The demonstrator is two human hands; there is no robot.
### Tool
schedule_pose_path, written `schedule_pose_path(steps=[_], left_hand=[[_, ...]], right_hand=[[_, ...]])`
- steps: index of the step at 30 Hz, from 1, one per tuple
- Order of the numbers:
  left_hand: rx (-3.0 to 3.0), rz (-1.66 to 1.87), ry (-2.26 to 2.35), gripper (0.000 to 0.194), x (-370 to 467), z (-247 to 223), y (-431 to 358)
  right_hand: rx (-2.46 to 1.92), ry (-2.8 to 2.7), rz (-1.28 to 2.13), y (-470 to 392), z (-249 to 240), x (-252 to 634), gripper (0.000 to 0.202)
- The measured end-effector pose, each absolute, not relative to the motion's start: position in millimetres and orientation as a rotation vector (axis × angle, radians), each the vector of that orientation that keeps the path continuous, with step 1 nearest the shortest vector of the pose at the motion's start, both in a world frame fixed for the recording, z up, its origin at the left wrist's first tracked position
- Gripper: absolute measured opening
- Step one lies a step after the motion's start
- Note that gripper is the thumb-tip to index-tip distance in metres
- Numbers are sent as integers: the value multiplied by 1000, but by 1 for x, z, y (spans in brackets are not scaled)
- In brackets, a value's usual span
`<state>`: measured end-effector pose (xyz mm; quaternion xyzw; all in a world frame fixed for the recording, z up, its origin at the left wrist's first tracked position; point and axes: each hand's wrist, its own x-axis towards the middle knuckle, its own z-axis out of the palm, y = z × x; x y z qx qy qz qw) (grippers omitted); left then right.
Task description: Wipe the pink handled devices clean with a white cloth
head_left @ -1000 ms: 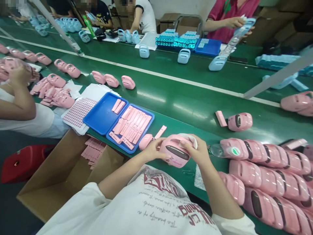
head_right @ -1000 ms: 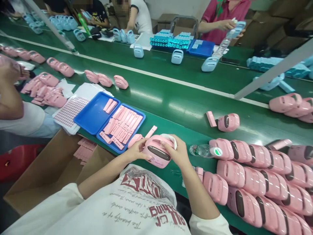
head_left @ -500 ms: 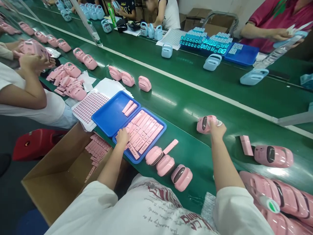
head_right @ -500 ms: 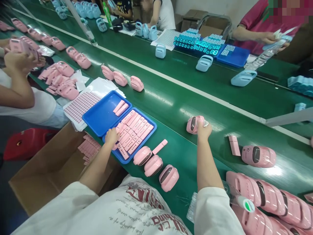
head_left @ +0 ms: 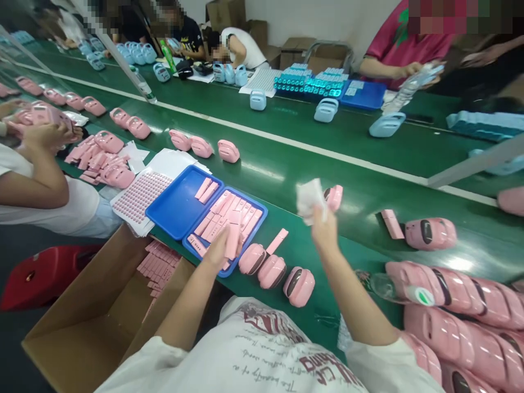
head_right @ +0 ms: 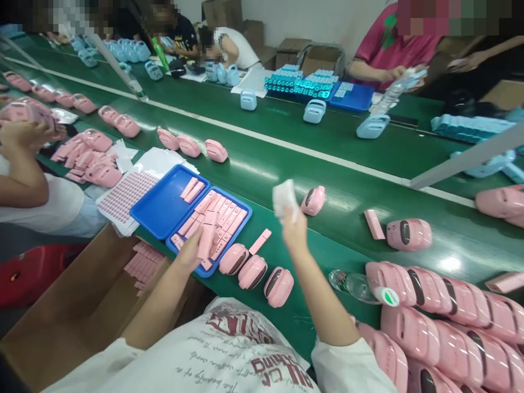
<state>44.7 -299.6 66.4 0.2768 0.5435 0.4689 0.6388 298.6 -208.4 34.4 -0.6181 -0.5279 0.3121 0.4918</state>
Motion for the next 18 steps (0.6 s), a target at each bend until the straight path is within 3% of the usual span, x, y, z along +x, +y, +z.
schedule_pose_path(steps=[2, 5, 9, 11, 15, 18], left_hand=[[622, 1024, 1078, 80, 76, 77, -301], [586, 974, 953, 92, 106, 84, -305], [574, 935, 917, 99, 125, 84, -318], [647, 912, 852, 95, 132, 84, -326], [707, 830, 740, 65, 144, 88, -332], [640, 862, 813, 53, 153, 91, -330]], right_hand=[[-1237, -1595, 770, -243, 53, 262, 55], [-809, -2024, 416, -289, 68, 234, 44], [-674, -2203, 228, -313, 65, 251, 39], [-842, -2047, 405, -309, 62, 269, 41], [-1296, -1201, 995, -301, 63, 297, 64], [-1342, -853, 1099, -311, 68, 306, 71]])
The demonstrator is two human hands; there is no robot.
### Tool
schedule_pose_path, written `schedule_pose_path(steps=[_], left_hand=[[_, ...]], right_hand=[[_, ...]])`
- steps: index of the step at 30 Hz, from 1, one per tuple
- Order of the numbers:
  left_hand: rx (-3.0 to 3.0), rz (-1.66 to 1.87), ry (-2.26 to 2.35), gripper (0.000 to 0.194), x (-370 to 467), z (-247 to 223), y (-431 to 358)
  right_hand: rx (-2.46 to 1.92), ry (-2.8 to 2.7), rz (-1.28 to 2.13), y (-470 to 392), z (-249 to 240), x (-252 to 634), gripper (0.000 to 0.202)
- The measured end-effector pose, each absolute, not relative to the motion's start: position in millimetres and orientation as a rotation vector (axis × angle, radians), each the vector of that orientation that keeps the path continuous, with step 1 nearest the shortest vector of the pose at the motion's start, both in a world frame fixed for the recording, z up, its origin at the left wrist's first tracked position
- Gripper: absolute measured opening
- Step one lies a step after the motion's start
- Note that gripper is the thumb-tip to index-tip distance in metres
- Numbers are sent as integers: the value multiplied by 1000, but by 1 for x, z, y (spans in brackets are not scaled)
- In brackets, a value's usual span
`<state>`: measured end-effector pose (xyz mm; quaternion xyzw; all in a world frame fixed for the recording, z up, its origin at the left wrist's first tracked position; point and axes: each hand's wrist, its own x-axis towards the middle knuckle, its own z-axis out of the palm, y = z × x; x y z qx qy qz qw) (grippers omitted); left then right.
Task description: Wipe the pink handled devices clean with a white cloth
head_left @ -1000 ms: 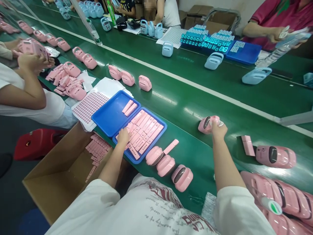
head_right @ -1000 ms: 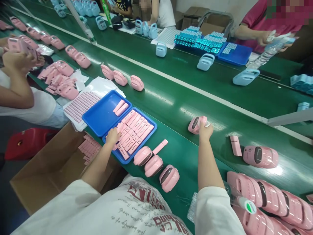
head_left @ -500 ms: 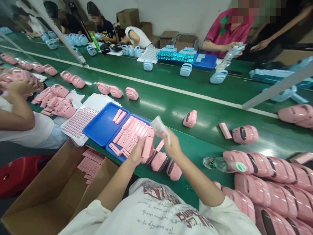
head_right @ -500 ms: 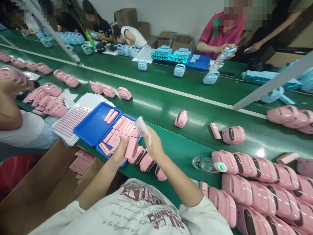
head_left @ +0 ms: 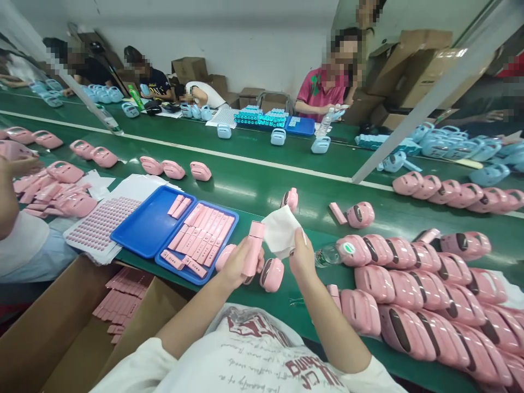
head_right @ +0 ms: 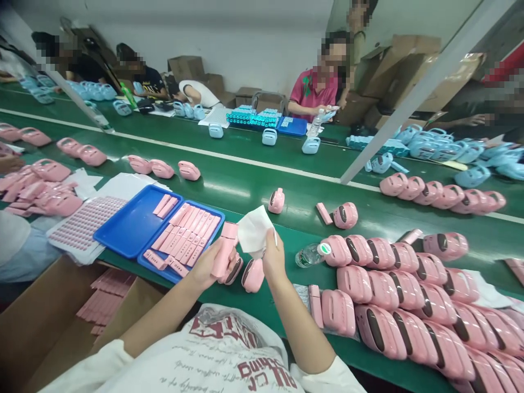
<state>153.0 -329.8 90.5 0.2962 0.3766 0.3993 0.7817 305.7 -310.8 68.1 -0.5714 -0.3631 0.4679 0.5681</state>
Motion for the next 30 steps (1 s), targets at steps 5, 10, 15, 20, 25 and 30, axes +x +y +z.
schedule_pose_path(steps=[5, 10, 15, 20, 25, 30], left_hand=[[493, 969, 889, 44, 171, 89, -323], [422, 842, 966, 40, 180, 85, -325], [451, 821, 862, 67, 186, 90, -332], [244, 871, 881, 72, 176, 102, -321], [300, 854, 838, 47, 169, 95, -314], [431, 943, 940, 38, 180, 82, -312]], right_hand=[[-1143, -1565, 575, -342, 72, 295, 53], [-872, -2065, 106, -357, 62, 292, 51], [-1075, -1929, 114, -340, 63, 305, 48], [-742, -2085, 294, -358, 55, 298, 41], [-1335, -1126, 867, -347, 50, 307, 61], [-1329, -1154, 894, -319, 62, 302, 67]])
